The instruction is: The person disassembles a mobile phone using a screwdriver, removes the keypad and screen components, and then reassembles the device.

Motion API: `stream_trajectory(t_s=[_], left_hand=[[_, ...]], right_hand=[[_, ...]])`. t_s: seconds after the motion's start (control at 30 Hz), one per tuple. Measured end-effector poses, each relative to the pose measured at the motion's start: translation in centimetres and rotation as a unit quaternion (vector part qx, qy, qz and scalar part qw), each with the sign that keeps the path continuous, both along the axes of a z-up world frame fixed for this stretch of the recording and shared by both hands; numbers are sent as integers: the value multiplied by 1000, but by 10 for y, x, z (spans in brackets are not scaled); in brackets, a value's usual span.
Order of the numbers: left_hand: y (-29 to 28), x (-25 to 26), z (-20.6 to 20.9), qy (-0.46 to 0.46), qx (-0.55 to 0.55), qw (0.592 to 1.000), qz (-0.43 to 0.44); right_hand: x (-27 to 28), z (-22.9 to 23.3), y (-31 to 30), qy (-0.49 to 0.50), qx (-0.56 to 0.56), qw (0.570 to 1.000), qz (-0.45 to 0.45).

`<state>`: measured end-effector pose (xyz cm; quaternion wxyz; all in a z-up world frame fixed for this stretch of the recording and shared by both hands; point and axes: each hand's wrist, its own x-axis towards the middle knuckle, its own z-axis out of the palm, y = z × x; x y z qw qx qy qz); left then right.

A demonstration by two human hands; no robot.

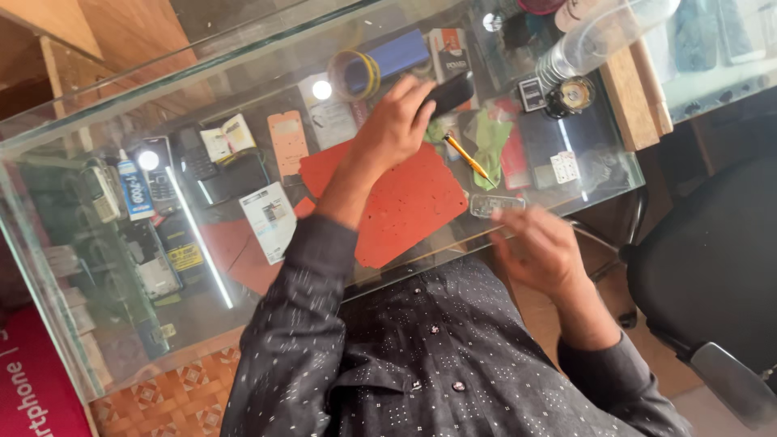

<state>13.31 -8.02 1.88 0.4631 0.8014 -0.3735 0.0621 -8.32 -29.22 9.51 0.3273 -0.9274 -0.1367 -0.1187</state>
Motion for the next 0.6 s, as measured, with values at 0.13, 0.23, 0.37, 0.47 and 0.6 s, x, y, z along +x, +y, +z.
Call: stream_trajectory(t_s=[0.13, 0.23, 0.37, 0.47, 0.6], left_hand=[[58, -53, 26, 295, -67, 953, -32], [81, -89, 18, 504, -200, 840, -14], [84, -135, 0, 447, -426, 786, -23], [75, -150, 3, 455, -464, 760, 6], [85, -140, 20, 497, -460, 734, 53]], right_hand=[[52, 42, 48, -143, -57, 987, 49], [73, 34, 76, -64, -34, 986, 147], [70, 0, 112, 2, 51, 994, 93], [67, -7, 128, 54, 99, 990, 89], [79, 1, 117, 163, 192, 944, 215]])
